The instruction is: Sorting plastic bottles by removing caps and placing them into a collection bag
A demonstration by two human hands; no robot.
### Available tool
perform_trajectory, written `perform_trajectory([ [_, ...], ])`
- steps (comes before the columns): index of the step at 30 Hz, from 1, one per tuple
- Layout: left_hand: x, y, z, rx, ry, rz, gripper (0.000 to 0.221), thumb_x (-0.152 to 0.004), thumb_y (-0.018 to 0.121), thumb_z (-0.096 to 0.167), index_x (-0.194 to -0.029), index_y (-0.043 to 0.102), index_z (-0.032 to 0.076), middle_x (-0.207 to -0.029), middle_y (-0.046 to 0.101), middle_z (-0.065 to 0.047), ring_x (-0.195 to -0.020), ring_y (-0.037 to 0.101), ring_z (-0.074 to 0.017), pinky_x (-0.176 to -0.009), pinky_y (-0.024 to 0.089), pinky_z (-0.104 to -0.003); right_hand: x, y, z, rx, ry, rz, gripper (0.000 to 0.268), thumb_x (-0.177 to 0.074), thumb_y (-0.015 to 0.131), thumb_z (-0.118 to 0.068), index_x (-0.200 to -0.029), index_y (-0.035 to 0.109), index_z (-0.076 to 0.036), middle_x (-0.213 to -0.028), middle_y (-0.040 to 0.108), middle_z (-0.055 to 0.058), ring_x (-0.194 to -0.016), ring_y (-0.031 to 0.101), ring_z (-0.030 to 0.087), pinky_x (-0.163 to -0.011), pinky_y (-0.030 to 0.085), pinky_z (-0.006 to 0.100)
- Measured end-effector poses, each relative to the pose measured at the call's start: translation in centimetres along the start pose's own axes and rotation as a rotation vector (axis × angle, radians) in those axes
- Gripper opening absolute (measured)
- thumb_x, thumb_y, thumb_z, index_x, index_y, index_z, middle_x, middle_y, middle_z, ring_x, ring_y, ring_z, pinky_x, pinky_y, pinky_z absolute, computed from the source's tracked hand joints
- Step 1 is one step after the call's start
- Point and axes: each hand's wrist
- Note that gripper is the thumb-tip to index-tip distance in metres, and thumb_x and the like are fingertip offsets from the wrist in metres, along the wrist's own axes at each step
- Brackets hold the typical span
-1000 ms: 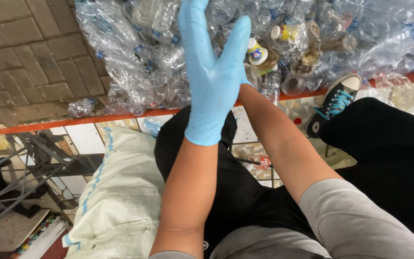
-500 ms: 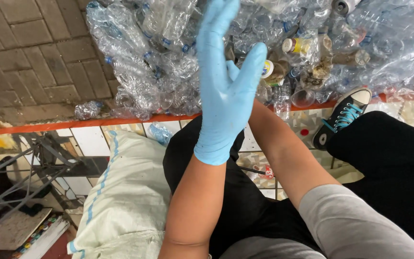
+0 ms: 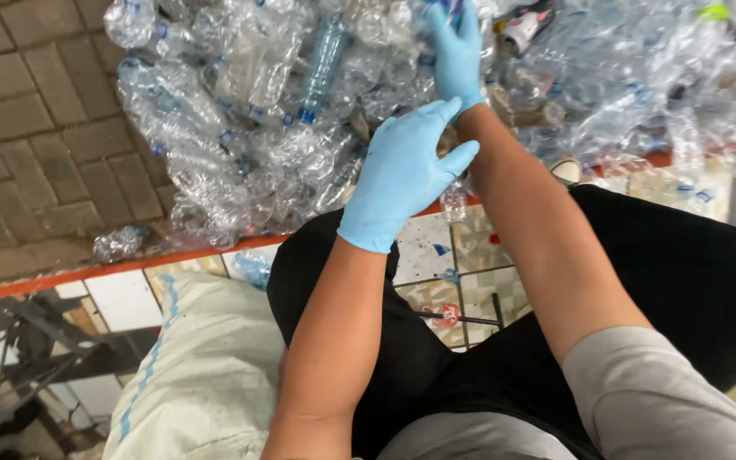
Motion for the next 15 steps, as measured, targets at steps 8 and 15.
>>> perform_trajectory([
  [8,-1.1,1.0,0.2,-0.075,-0.016,-0.067,0.051,-0.086,0.068,0.030,-0.127,0.067,-0.002,-0.127,0.072,-0.015,-0.105,0.074,-0.0295,-0.089,0.056,-0.036,-2.6,-4.1,-4.3,0.066,0.070,0.180,0.034,-0.096,0.072,-0.028,-0.121,0.068,-0.005,-0.101,0.072,0.002,-0.083,0.057,0.008,-0.075,0.051,0.025],
  [15,-1.2,1.9,-1.1,-0.078,-0.001,-0.142,0.050,-0.086,0.070,0.026,-0.129,0.065,-0.001,-0.104,0.079,-0.009,-0.079,0.074,-0.0176,-0.077,0.057,-0.030,-4.8,-10.2,-8.9,-0.172,0.241,0.343,0.036,-0.086,0.063,-0.043,-0.084,0.070,-0.007,-0.066,0.059,0.004,-0.058,0.051,0.015,-0.058,0.042,0.032],
])
Point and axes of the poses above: each hand's wrist, its own x-axis away from the middle knuckle, its own y-axis out of the palm, z = x × y
